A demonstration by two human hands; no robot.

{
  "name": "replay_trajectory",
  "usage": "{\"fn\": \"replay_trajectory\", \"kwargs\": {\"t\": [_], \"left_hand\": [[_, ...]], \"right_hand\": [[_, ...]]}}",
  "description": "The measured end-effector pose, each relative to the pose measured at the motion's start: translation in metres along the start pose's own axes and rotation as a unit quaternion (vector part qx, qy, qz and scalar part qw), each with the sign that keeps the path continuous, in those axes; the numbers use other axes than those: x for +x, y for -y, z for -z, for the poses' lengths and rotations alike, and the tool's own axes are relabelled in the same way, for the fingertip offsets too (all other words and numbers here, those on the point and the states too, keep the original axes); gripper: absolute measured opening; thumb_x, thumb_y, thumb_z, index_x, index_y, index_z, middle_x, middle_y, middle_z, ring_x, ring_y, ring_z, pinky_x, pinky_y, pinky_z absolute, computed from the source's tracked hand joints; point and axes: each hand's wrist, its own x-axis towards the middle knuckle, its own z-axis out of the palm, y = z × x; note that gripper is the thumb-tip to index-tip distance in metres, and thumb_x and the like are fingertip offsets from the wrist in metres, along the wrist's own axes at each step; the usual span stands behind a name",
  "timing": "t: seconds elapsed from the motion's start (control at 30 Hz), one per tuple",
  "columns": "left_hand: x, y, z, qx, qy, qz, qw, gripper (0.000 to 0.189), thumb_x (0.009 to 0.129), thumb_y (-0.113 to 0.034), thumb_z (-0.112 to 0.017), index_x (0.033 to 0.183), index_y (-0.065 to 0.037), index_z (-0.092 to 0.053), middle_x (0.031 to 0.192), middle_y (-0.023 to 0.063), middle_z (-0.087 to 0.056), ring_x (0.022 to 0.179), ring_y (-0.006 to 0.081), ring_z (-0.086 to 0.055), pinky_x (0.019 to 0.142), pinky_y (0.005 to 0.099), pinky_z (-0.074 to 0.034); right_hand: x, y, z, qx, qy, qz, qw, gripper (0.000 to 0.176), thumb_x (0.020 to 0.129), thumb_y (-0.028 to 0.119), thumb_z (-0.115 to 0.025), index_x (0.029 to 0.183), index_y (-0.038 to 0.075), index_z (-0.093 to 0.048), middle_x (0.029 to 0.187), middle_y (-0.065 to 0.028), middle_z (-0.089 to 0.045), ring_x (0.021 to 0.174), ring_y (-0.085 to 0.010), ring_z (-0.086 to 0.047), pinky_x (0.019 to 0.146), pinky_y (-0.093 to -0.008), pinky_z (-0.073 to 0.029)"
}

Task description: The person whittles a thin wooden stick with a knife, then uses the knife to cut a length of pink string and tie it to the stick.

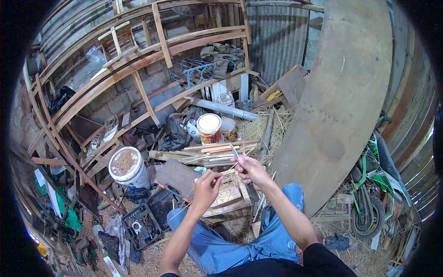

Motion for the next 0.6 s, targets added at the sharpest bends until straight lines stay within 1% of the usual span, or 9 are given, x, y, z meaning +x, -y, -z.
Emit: {"fn": "replay_trajectory", "kwargs": {"t": [0.1,0.17,0.23,0.3,0.37,0.43,0.47,0.53,0.6], "left_hand": [[-0.009,0.002,0.012,0.009,-0.003,-0.011,1.0,0.007,0.082,-0.007,-0.067,0.084,-0.002,-0.063,0.074,0.011,-0.058,0.059,0.0268,-0.059,0.051,0.0344,-0.045],[-0.015,0.013,0.022,0.026,-0.015,-0.01,0.999,0.007,0.082,-0.007,-0.067,0.084,-0.002,-0.063,0.073,0.0109,-0.058,0.058,0.026,-0.059,0.051,0.0342,-0.045],[-0.016,0.016,0.03,0.048,-0.031,-0.011,0.998,0.006,0.082,-0.006,-0.067,0.083,-0.001,-0.062,0.073,0.0109,-0.058,0.057,0.0252,-0.058,0.051,0.0341,-0.044],[-0.014,0.013,0.037,0.011,-0.011,0.037,0.999,0.006,0.082,-0.005,-0.066,0.083,0.0,-0.062,0.072,0.0109,-0.057,0.055,0.0227,-0.057,0.05,0.0329,-0.044],[-0.012,0.008,0.032,0.005,-0.029,0.022,0.999,0.005,0.083,-0.004,-0.066,0.084,0.0,-0.063,0.071,0.0106,-0.056,0.054,0.0198,-0.055,0.05,0.0311,-0.043],[-0.007,-0.006,0.027,-0.014,-0.022,0.037,0.999,0.005,0.083,-0.004,-0.066,0.086,0.0,-0.064,0.07,0.0102,-0.055,0.053,0.0184,-0.054,0.05,0.0304,-0.042],[-0.004,-0.007,0.023,-0.033,-0.031,0.006,0.999,0.005,0.084,-0.004,-0.065,0.087,0.0,-0.064,0.07,0.0097,-0.055,0.053,0.0174,-0.053,0.05,0.0305,-0.042],[0.002,-0.018,0.018,-0.039,-0.029,0.018,0.999,0.005,0.083,-0.004,-0.066,0.086,0.0,-0.064,0.07,0.0099,-0.055,0.054,0.0182,-0.054,0.051,0.0309,-0.042],[0.004,-0.021,0.015,-0.038,-0.029,0.035,0.998,0.005,0.083,-0.004,-0.066,0.086,0.0,-0.064,0.07,0.01,-0.055,0.055,0.019,-0.055,0.051,0.0312,-0.042]], "right_hand": [[0.0,0.013,0.02,-0.004,-0.044,0.023,0.999,0.028,0.098,0.031,-0.048,0.106,0.004,-0.053,0.069,0.005,-0.043,0.048,-0.0015,-0.029,0.039,-0.0159,-0.024],[0.0,0.029,0.033,-0.016,-0.139,0.068,0.988,0.027,0.099,0.028,-0.045,0.105,0.004,-0.053,0.068,0.0049,-0.043,0.047,-0.0014,-0.029,0.038,-0.0162,-0.024],[-0.003,0.052,0.05,-0.025,-0.156,0.139,0.978,0.026,0.1,0.026,-0.042,0.105,0.003,-0.053,0.067,0.0051,-0.042,0.046,-0.0014,-0.029,0.038,-0.0169,-0.024],[-0.01,0.06,0.045,0.002,-0.158,0.124,0.98,0.025,0.1,0.026,-0.042,0.103,0.003,-0.052,0.065,0.0054,-0.041,0.046,-0.0013,-0.029,0.038,-0.0169,-0.024],[-0.017,0.053,0.032,-0.048,-0.093,0.102,0.989,0.025,0.1,0.027,-0.042,0.102,0.004,-0.052,0.064,0.005,-0.041,0.045,-0.0015,-0.029,0.038,-0.017,-0.024],[-0.015,0.037,0.019,-0.068,-0.033,0.038,0.996,0.026,0.099,0.031,-0.046,0.114,0.01,-0.049,0.062,0.0032,-0.043,0.043,-0.002,-0.03,0.036,-0.0167,-0.023],[-0.013,0.03,0.012,-0.094,0.01,0.021,0.995,0.024,0.099,0.031,-0.047,0.111,0.011,-0.048,0.062,0.0027,-0.043,0.043,-0.0018,-0.031,0.036,-0.0163,-0.024],[-0.013,0.017,-0.006,-0.118,0.082,0.042,0.989,0.035,0.098,0.031,-0.048,0.127,0.011,-0.046,0.065,0.0022,-0.045,0.043,-0.0015,-0.03,0.036,-0.0162,-0.024],[-0.012,0.01,-0.021,-0.096,0.091,0.0,0.991,0.038,0.098,0.03,-0.048,0.129,0.008,-0.048,0.066,0.0027,-0.046,0.046,-0.0015,-0.031,0.039,-0.016,-0.024]]}}
